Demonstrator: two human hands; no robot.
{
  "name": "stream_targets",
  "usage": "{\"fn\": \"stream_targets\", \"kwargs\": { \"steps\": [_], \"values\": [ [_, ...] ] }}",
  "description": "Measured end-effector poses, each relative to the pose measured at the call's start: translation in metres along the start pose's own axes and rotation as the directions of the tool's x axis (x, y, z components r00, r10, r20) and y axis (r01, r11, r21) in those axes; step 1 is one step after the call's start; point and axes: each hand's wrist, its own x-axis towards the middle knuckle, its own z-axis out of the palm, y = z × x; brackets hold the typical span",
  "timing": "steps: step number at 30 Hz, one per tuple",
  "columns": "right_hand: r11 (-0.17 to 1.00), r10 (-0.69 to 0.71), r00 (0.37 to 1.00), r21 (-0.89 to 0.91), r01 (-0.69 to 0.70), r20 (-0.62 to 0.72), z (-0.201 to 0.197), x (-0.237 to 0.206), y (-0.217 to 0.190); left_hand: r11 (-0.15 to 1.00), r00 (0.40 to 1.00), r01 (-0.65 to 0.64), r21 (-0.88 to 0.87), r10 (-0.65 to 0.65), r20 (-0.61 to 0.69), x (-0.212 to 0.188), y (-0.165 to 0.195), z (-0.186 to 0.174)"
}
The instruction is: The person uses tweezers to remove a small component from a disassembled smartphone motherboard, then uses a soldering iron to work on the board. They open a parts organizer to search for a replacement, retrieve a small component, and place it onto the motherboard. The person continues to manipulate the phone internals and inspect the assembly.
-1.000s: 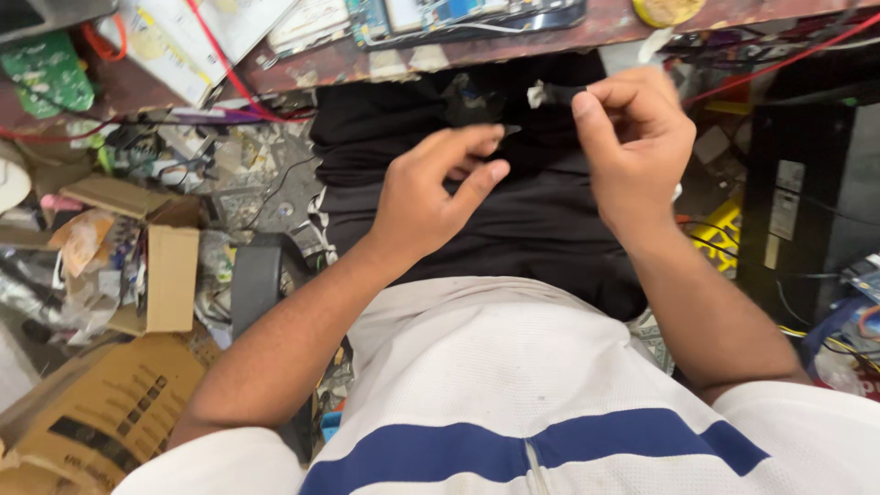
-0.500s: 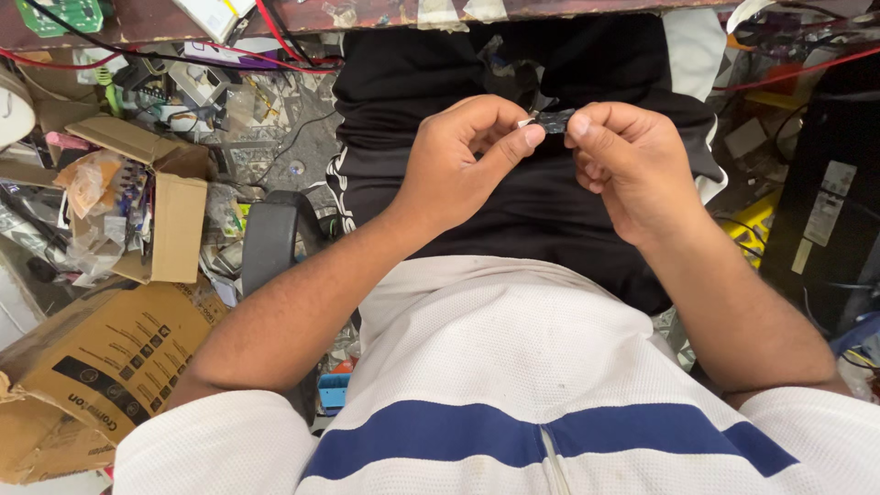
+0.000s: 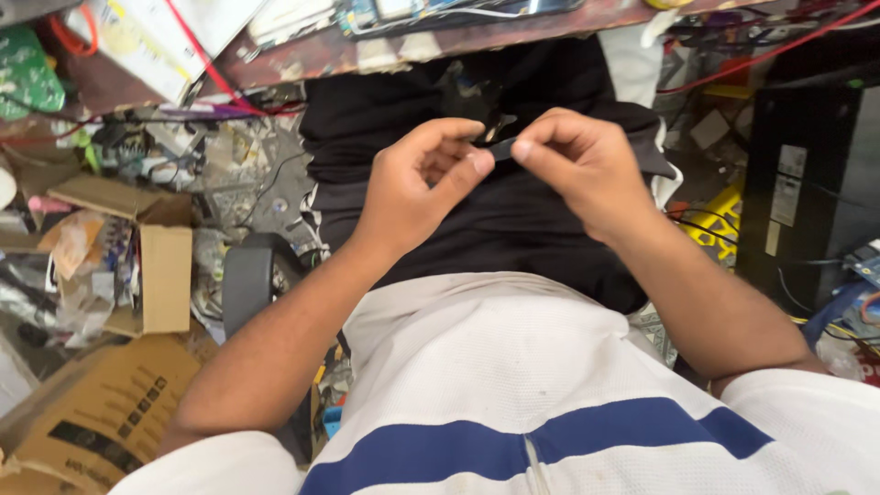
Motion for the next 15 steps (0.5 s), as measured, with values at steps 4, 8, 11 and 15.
{"fn": "stream_targets", "kwargs": {
  "steps": [4,8,11,15],
  "values": [
    [0.999,0.045,0.998,0.007,-0.045,0.049,0.002,0.000,0.005,0.996,0.999,-0.047,0.078,0.046,0.006,0.001,-0.002,0.002],
    [0.999,0.032,0.997,0.021,-0.033,0.071,0.001,0.003,0.005,0.998,0.999,-0.043,0.039,0.043,0.009,0.000,-0.009,0.001],
    [0.984,0.150,0.988,0.088,-0.153,0.038,0.001,0.004,0.000,0.997,1.000,0.030,-0.068,-0.030,0.000,0.000,-0.013,0.002],
    [0.984,0.144,0.990,0.103,-0.144,0.007,0.000,0.004,-0.004,0.997,0.998,0.043,0.068,-0.039,-0.050,-0.001,-0.013,0.000]
  ]
}}
